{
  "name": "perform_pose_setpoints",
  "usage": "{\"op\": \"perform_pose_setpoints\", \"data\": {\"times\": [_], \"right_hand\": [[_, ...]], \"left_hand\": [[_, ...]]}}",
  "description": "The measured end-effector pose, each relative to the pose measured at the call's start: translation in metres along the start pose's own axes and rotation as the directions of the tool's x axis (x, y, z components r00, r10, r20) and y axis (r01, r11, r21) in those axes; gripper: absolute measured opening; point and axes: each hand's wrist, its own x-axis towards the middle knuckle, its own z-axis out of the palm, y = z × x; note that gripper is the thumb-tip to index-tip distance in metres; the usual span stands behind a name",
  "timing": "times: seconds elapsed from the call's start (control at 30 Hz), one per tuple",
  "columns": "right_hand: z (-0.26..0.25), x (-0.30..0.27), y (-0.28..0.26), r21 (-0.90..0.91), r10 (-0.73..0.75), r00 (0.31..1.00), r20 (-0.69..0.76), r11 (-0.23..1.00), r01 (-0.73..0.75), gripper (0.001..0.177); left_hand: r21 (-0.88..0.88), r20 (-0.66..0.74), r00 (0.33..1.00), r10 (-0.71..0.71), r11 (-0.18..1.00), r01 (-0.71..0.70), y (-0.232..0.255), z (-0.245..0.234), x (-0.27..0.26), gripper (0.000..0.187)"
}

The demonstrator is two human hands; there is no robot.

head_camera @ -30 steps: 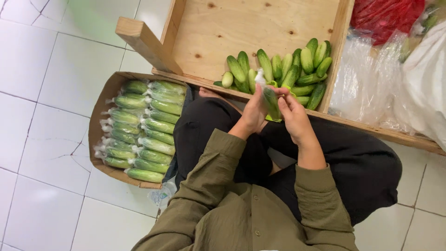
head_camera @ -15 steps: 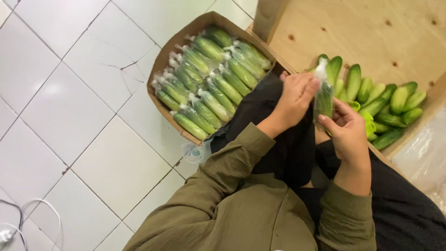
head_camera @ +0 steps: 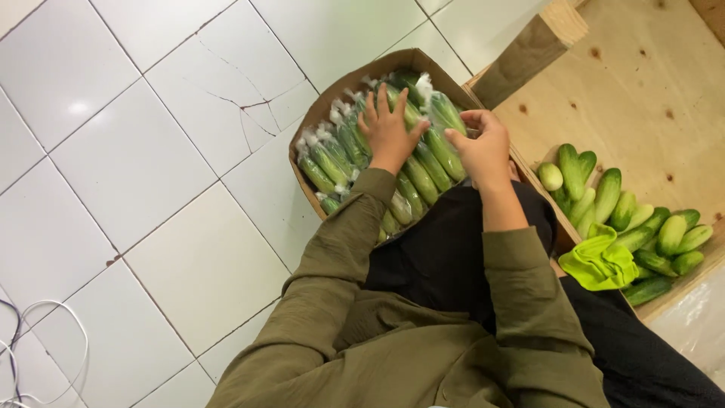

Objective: Packaging cucumbers into individual plastic bags and tying them closed

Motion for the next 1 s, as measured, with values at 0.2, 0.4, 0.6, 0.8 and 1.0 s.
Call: {"op": "perform_pose_setpoints", "data": {"times": [0.2,0.4,0.6,0.8,1.0], "right_hand": [[0.059,0.03,0.007,-0.247,-0.045,0.999,-0.03,0.968,0.036,0.035],[0.096,0.059,0.063,-0.372,-0.283,0.958,0.036,0.886,0.276,0.032],[0.107,0.064,0.062,-0.224,-0.346,0.931,0.115,0.904,0.364,0.03],[0.117,0.063,0.092,-0.23,-0.341,0.927,0.158,0.9,0.37,0.029],[0.114,0.053,0.061,-0.512,-0.366,0.902,0.231,0.742,0.432,0.016]], "left_hand": [[0.007,-0.093,0.993,0.068,0.998,-0.067,-0.023,0.017,-0.001,0.055],[-0.001,-0.126,0.991,0.046,0.999,-0.046,-0.033,0.027,-0.009,0.039],[-0.079,-0.113,0.994,0.008,0.997,-0.017,-0.031,0.021,-0.01,0.036],[-0.167,-0.133,0.99,-0.038,0.986,0.016,-0.036,0.03,-0.018,0.041],[-0.107,-0.111,0.992,0.053,0.992,-0.065,-0.028,0.017,-0.016,0.035]]}}
